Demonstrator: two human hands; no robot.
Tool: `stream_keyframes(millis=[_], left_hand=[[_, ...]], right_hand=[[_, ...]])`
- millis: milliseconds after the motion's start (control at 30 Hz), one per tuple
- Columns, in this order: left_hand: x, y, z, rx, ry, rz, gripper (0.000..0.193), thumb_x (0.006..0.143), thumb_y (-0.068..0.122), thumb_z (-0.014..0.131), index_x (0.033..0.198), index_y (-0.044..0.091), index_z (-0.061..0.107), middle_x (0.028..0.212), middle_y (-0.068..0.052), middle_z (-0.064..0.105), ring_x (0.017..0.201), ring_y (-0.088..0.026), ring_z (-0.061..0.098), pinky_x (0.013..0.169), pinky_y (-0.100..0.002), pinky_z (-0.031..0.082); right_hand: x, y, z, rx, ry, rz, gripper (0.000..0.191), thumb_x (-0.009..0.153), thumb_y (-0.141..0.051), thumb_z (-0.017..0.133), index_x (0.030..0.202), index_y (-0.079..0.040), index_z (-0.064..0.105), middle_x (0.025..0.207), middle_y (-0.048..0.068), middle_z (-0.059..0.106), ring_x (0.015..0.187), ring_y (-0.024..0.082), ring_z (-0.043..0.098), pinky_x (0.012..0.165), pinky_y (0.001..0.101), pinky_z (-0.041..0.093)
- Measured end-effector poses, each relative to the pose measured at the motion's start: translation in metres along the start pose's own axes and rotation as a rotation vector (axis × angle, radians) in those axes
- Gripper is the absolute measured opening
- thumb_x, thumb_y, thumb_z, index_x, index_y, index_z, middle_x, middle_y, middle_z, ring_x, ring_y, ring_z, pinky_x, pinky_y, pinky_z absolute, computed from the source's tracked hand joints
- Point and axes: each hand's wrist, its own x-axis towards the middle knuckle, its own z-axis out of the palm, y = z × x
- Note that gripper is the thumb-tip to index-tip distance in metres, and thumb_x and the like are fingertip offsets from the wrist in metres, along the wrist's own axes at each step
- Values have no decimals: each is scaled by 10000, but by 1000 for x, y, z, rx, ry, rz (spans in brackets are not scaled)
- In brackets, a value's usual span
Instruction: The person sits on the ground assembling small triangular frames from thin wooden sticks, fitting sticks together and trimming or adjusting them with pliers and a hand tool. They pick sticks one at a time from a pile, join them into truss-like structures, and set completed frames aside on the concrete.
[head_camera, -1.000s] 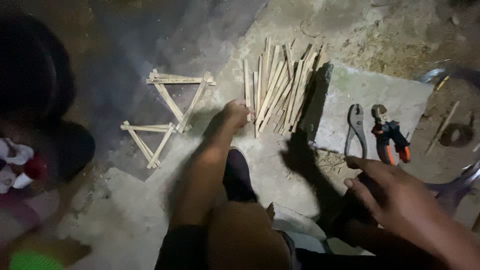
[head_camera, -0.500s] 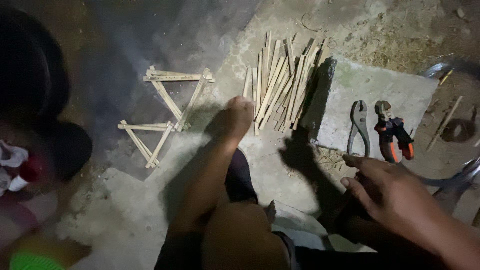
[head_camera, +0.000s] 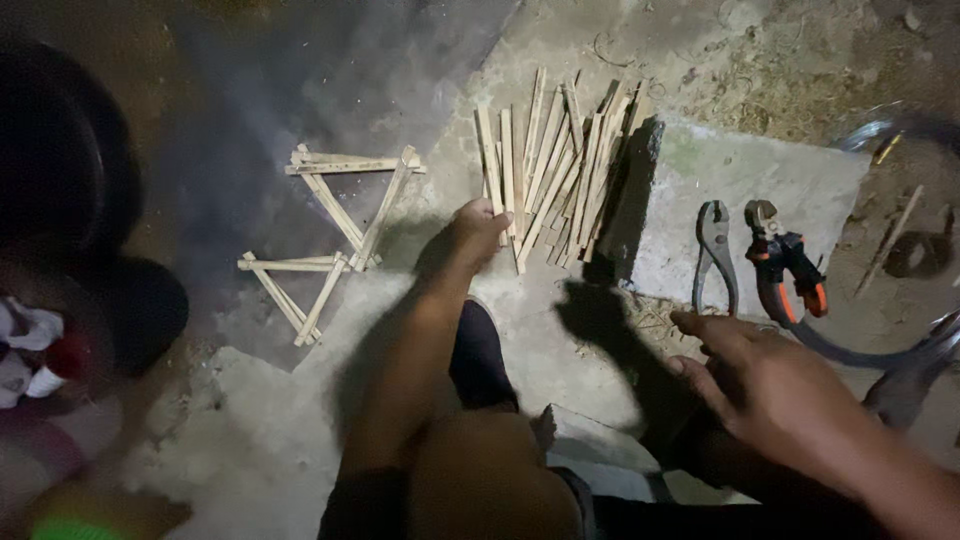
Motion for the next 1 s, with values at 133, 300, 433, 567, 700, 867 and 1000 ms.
stream_keyframes(millis=[133, 300, 433, 567, 700, 867, 1000], left_hand=[[4, -3, 9, -138, -6, -121, 251, 823, 235, 768, 968, 44, 695, 738, -83, 689, 561, -168, 658, 475, -347, 507], [4, -8, 9, -21, 16, 2, 292, 806, 256, 793, 943, 8, 724, 739, -121, 681, 620, -218, 629, 574, -394, 507], [2, -3, 5, 261, 31, 35, 360, 794, 316, 770, 986, 14, 732, 853, -192, 730, 808, -311, 714, 768, -430, 564], [-9, 15, 12, 169, 76, -14, 395, 780, 334, 754, 1033, 32, 748, 960, -213, 770, 911, -346, 777, 842, -430, 593], [-29, 30, 5, 372, 101, -5, 527, 819, 396, 770, 1172, 21, 657, 1103, -242, 714, 1047, -403, 688, 905, -469, 533], [-21, 39, 5, 328, 77, 40, 581, 782, 347, 784, 1203, -13, 610, 1158, -257, 703, 1096, -396, 688, 943, -453, 531], [-1, 16, 0, 287, 12, -15, 487, 809, 349, 806, 1132, 5, 686, 1016, -219, 738, 941, -339, 712, 837, -453, 550]], right_hand=[[1, -3, -1, 17, -12, 2, 553, 860, -379, 686, 1365, -161, 624, 1135, 137, 722, 984, 363, 704, 822, 442, 563], [3, -6, -1, 5, -14, 26, 525, 874, -383, 696, 1349, -169, 630, 1152, 136, 720, 986, 367, 702, 826, 442, 563], [5, -5, 0, 16, -72, 93, 527, 876, -374, 705, 1360, -180, 627, 1168, 134, 712, 971, 362, 710, 834, 443, 564], [4, -3, 3, 20, 35, -51, 525, 864, -341, 696, 1344, -136, 634, 1126, 162, 721, 970, 391, 695, 801, 458, 559], [4, -2, 3, -7, -34, 22, 510, 868, -357, 704, 1340, -175, 634, 1121, 124, 729, 953, 364, 709, 804, 455, 564], [4, -2, 1, 19, -62, 39, 532, 880, -354, 686, 1371, -158, 626, 1165, 123, 730, 936, 341, 729, 798, 436, 574], [3, -4, 1, -8, 17, -32, 513, 864, -383, 703, 1311, -138, 642, 1113, 142, 728, 971, 373, 702, 786, 454, 566]])
